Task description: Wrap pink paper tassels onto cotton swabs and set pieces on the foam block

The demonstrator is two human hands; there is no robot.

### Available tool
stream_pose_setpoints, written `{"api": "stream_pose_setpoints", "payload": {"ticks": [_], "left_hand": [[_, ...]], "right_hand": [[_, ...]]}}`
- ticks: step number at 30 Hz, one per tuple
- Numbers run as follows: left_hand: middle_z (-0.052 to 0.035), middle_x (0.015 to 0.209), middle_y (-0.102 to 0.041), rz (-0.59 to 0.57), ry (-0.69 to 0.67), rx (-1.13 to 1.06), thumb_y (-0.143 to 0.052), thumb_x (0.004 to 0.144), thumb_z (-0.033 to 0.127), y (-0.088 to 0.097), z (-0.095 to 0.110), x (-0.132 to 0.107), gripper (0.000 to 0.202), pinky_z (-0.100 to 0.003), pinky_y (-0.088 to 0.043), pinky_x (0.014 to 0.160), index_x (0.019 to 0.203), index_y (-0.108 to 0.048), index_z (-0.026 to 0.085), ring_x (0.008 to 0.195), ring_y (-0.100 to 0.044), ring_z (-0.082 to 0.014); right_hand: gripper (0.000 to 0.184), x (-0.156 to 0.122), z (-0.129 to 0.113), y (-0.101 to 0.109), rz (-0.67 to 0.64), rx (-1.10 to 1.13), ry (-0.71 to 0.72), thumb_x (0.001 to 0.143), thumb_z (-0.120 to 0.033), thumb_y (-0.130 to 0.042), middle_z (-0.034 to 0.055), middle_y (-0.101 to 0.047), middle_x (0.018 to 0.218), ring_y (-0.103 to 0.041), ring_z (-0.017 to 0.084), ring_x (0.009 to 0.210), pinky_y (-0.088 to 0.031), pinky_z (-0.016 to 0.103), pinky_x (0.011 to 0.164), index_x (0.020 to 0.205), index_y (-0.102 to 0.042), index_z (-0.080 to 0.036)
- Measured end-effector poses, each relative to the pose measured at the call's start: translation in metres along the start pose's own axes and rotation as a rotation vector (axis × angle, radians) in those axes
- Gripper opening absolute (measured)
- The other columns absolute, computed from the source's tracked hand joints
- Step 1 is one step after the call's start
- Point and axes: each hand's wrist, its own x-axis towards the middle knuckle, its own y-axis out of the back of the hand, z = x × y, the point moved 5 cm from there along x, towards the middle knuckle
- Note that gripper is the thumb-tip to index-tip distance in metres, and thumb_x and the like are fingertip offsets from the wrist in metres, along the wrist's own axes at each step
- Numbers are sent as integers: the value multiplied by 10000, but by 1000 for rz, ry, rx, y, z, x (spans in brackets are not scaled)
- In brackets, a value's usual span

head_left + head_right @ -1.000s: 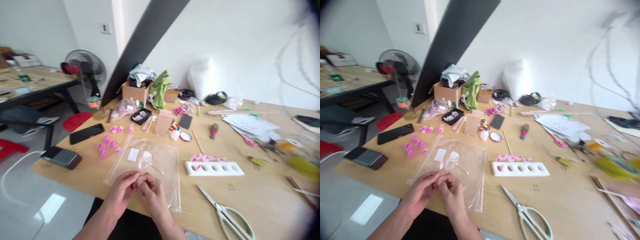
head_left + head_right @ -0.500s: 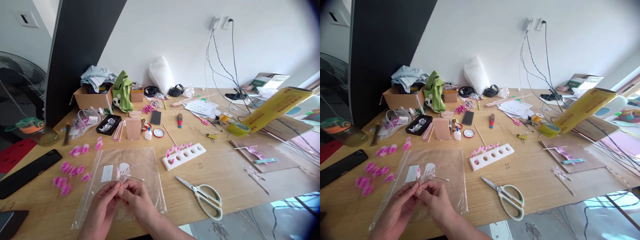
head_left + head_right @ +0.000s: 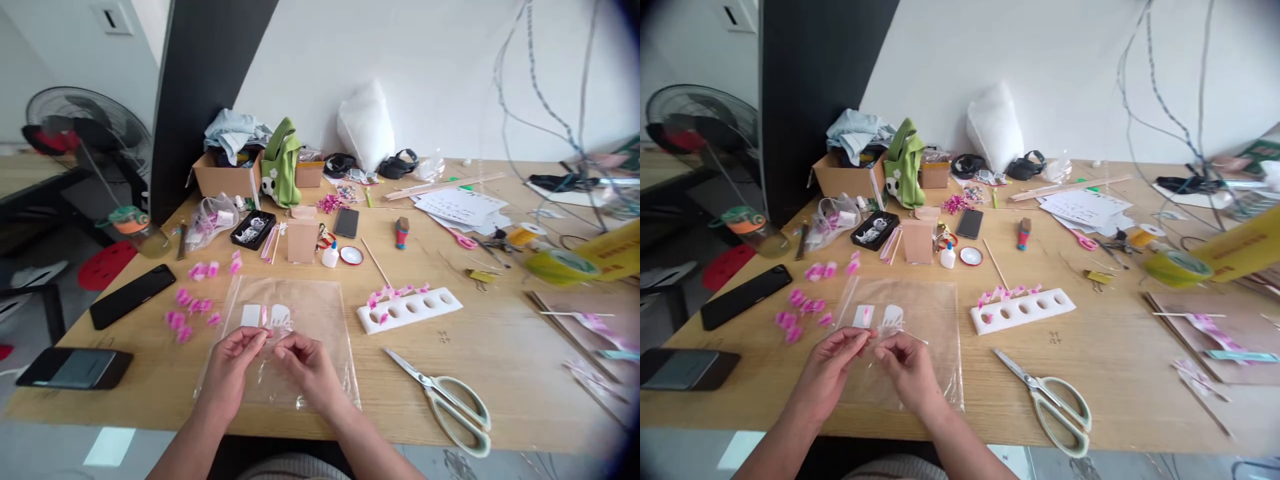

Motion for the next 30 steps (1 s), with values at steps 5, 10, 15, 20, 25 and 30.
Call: {"api": "stream_pose_setpoints", "payload": {"ticks": [5,10,15,20,25,30], "left_hand": [[-37,745,-716,107,-373,604,-639,841,338,30,10,-3,155,-308,-479,702,798,-697,201,697,-626,-186],[-34,766,-693,96,-808,1055,-503,922,165,26,14,-14,181,-322,-456,719,814,-644,200,747,-564,-193],[-37,744,-649,30,-811,1174,-466,926,105,22,4,-13,199,-324,-454,707,802,-592,195,750,-534,-198],[-29,728,-610,1,-683,1132,-475,884,64,28,-3,-5,199,-311,-436,686,753,-546,196,748,-522,-192],[-17,707,-595,-23,-584,1123,-480,854,43,30,-3,0,212,-302,-419,685,716,-520,199,742,-518,-187],[-18,705,-586,-47,-552,1146,-469,853,34,28,-6,3,226,-305,-416,692,705,-512,199,754,-516,-191]], "right_hand": [[189,-6,-8,41,170,-691,207,927,-225,-496,56,-623,866,-529,199,833,-411,324,758,889,-678,-189],[182,-7,3,52,218,-1146,251,935,-141,-482,80,-596,899,-481,233,862,-397,368,802,919,-660,-180],[169,-5,5,49,227,-1273,257,941,-141,-498,76,-587,868,-466,234,849,-390,364,801,861,-644,-172],[181,-3,7,48,206,-1316,251,921,-75,-479,75,-573,855,-451,232,838,-383,360,785,843,-618,-161],[186,-4,8,46,191,-1345,234,896,-32,-454,74,-561,866,-446,233,839,-369,357,763,850,-577,-163],[129,-6,4,48,180,-1340,242,899,-70,-476,69,-562,862,-453,236,840,-360,358,743,875,-551,-172]]}}
